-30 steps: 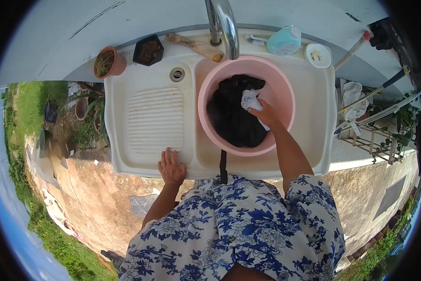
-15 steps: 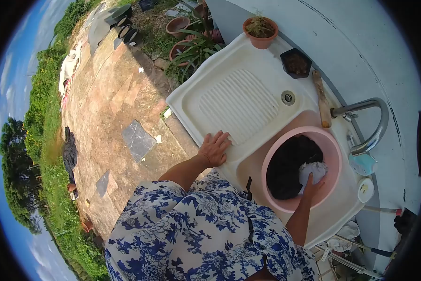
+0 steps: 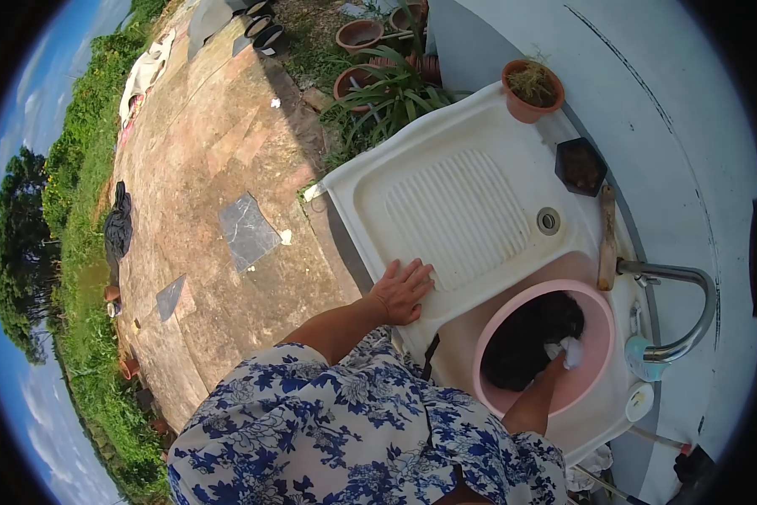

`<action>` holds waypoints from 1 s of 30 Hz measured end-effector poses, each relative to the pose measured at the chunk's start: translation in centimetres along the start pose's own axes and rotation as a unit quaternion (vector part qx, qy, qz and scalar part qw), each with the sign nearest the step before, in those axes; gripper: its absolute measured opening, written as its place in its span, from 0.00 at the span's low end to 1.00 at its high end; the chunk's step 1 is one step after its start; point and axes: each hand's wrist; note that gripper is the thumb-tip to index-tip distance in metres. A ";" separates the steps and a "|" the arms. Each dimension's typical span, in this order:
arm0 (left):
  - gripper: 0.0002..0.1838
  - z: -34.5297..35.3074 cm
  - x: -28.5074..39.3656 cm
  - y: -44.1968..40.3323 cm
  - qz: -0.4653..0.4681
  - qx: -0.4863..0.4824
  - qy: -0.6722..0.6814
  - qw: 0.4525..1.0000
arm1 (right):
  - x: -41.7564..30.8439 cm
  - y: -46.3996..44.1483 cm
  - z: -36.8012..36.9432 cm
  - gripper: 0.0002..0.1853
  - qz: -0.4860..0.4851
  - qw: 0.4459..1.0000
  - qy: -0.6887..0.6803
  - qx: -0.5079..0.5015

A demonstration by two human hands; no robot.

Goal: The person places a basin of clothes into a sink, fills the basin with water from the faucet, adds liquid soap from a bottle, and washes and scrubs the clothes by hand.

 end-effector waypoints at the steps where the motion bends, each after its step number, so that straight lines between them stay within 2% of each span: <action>1: 0.30 -0.2 -0.1 -0.2 -0.001 0.006 0.004 1.000 | -1.0 1.1 0.0 0.24 0.038 0.996 -0.069 -0.036; 4: 0.30 -0.2 0.0 0.1 -0.006 -0.022 0.000 1.000 | -3.6 6.1 -0.7 0.22 0.155 0.942 -0.262 -0.142; 6: 0.30 0.3 -0.2 0.1 0.015 0.016 0.009 1.000 | -6.2 8.9 -1.0 0.21 0.223 0.870 -0.386 -0.210; 7: 0.30 0.3 -0.2 0.0 0.014 0.021 0.013 1.000 | -7.9 10.5 -1.5 0.22 0.179 0.851 -0.408 -0.277; 13: 0.29 0.4 -0.3 0.1 0.020 0.019 0.025 0.999 | -13.8 14.4 -4.7 0.26 0.113 0.860 -0.405 -0.288; 15: 0.29 0.3 -0.4 0.1 0.034 0.033 0.028 0.998 | -12.1 13.0 -5.7 0.26 0.097 0.859 -0.415 -0.284; 17: 0.28 0.5 -0.4 0.2 0.037 0.041 0.038 0.998 | -6.1 8.5 -7.1 0.34 0.057 0.971 -0.175 -0.152; 18: 0.28 0.6 -0.5 0.1 0.041 0.049 0.041 0.997 | -6.4 8.8 -6.2 0.34 0.055 0.972 -0.171 -0.152; 20: 0.28 0.4 -0.7 0.0 0.044 0.059 0.045 0.996 | -7.7 10.5 -3.2 0.39 0.128 0.992 0.009 -0.015; 22: 0.28 0.4 -0.5 0.2 0.048 0.065 0.049 0.996 | -4.1 8.1 0.3 0.45 0.077 0.983 0.136 -0.095; 24: 0.28 0.3 -0.5 0.1 0.051 0.073 0.054 0.995 | -3.7 9.1 5.3 0.47 0.102 0.937 0.333 -0.037; 25: 0.28 0.2 -0.5 0.1 0.048 0.075 0.054 0.995 | -4.6 9.9 6.8 0.47 0.099 0.936 0.335 -0.039; 27: 0.28 0.2 -0.6 0.1 0.052 0.072 0.059 0.994 | -6.6 10.8 8.7 0.48 0.123 0.879 0.459 0.028; 30: 0.27 0.3 -0.7 0.1 0.056 0.073 0.068 0.993 | -3.9 7.2 7.4 0.46 0.073 0.898 0.434 0.022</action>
Point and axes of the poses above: each hand's wrist, its own y-axis away from the middle knuckle, its own z-axis out of the palm, x = y × z, and after that the axes turned 8 degrees about y, right-handed
